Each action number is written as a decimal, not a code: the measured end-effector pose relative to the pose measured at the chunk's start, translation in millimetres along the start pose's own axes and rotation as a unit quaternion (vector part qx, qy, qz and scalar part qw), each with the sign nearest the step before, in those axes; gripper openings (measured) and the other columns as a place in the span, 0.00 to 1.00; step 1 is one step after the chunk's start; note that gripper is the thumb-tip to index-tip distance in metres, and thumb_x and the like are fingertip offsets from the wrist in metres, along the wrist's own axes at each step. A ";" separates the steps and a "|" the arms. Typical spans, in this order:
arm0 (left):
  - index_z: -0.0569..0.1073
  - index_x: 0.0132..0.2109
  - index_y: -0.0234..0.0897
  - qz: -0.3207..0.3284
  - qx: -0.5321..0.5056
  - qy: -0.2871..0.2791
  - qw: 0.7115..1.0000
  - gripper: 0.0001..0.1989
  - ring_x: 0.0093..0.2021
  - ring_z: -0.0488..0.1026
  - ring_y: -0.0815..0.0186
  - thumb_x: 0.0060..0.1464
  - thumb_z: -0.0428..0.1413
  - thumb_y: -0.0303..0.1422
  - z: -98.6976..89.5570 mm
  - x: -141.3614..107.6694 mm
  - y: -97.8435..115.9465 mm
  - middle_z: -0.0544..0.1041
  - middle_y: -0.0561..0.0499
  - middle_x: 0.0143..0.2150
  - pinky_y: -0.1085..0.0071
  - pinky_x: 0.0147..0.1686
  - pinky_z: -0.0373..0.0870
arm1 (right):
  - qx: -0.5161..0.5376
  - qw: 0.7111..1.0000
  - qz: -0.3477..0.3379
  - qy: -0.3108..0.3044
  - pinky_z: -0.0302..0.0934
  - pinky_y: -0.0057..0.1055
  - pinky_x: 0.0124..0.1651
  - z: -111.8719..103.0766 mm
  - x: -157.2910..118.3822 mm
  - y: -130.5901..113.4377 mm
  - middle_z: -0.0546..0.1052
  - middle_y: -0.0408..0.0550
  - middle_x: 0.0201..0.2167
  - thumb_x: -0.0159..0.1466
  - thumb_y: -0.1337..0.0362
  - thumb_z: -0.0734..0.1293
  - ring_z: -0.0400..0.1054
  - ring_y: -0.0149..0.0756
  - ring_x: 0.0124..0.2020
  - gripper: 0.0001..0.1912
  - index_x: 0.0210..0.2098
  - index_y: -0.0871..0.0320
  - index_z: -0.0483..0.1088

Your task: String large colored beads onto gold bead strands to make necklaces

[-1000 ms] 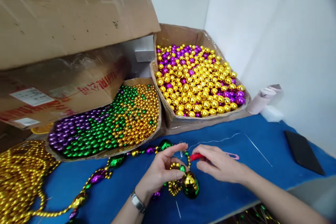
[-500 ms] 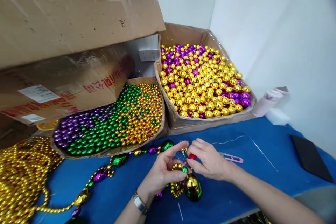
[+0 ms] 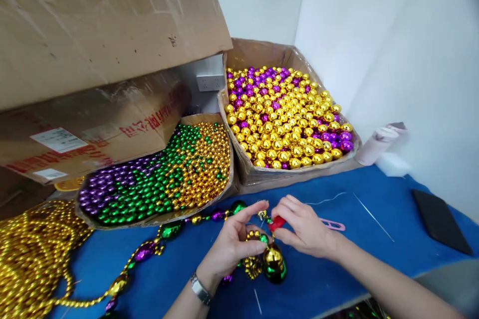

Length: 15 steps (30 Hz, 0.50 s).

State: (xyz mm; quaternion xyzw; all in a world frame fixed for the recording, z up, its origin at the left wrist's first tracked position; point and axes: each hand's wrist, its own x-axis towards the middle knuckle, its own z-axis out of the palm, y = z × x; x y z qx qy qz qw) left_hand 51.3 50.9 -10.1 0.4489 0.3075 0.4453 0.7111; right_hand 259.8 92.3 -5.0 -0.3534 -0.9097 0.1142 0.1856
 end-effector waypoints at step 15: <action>0.69 0.54 0.42 0.194 -0.005 0.184 0.964 0.26 0.41 0.72 0.67 0.46 0.61 0.25 47.7 26.1 70.3 0.65 0.46 0.59 0.73 0.34 0.75 | 0.145 0.980 0.081 0.108 0.61 0.35 0.46 27.7 -16.3 -41.5 0.72 0.48 0.41 0.64 0.61 0.62 0.65 0.39 0.44 0.11 0.46 0.54 0.64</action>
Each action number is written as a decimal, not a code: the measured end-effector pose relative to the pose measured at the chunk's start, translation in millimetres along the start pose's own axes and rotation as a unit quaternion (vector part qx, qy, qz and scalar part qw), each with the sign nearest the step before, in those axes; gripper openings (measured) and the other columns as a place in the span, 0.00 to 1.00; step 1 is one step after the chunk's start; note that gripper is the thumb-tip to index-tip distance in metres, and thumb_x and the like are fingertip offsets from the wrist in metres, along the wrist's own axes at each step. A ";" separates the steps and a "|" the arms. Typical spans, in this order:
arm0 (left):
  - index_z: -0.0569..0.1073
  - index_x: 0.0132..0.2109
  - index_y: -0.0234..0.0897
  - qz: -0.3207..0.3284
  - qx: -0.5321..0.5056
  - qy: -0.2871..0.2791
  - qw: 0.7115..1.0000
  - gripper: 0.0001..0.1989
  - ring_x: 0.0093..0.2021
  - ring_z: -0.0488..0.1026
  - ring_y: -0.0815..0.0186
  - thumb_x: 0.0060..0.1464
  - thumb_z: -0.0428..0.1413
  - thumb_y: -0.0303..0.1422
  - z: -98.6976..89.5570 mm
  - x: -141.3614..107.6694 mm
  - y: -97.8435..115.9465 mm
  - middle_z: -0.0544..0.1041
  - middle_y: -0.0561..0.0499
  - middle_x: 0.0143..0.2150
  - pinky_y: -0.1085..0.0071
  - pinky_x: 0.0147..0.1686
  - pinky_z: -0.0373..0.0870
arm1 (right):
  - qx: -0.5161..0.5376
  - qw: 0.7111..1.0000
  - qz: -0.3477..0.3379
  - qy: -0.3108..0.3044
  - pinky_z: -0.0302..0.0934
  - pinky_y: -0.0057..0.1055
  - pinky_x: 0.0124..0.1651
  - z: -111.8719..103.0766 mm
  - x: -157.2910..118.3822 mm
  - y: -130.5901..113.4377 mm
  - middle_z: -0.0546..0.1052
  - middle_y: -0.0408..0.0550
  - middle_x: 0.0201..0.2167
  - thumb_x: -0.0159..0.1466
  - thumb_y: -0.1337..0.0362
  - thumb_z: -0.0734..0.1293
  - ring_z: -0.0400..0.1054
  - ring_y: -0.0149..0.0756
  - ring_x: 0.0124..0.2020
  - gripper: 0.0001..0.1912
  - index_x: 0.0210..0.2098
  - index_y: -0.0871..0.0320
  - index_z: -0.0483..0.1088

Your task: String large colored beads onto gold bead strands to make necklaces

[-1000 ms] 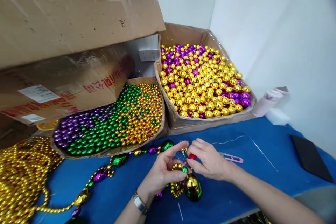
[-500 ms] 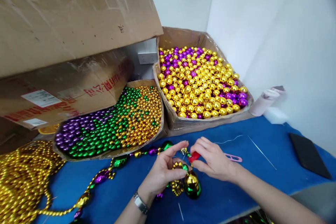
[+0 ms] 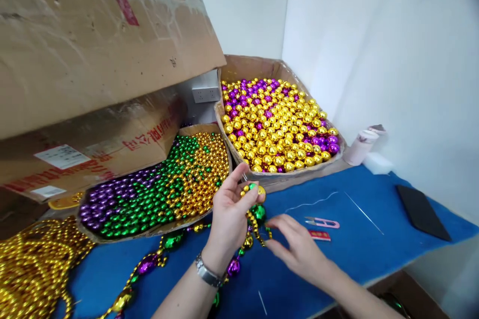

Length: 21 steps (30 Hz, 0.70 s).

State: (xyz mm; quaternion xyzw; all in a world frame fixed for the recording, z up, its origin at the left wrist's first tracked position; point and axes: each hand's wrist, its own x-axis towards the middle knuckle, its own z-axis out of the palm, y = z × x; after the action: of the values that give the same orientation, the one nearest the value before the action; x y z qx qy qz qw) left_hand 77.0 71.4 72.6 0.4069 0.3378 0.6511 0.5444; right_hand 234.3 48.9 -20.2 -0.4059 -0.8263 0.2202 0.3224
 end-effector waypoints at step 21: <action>0.62 0.60 0.39 0.312 0.301 0.135 0.891 0.27 0.57 0.64 0.57 0.53 0.56 0.35 -128.2 19.3 137.5 0.64 0.43 0.61 0.59 0.55 0.64 | 0.441 0.892 -0.093 -0.034 0.51 0.19 0.22 -91.4 194.4 -208.1 0.58 0.33 0.18 0.68 0.60 0.57 0.54 0.18 0.16 0.12 0.34 0.60 0.65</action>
State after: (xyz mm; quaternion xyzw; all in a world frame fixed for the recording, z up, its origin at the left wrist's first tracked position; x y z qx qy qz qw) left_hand -99.2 66.1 140.6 0.5437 0.4432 0.7035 0.1141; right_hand 99.4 96.9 242.4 -0.1354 -0.6889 0.5443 0.4591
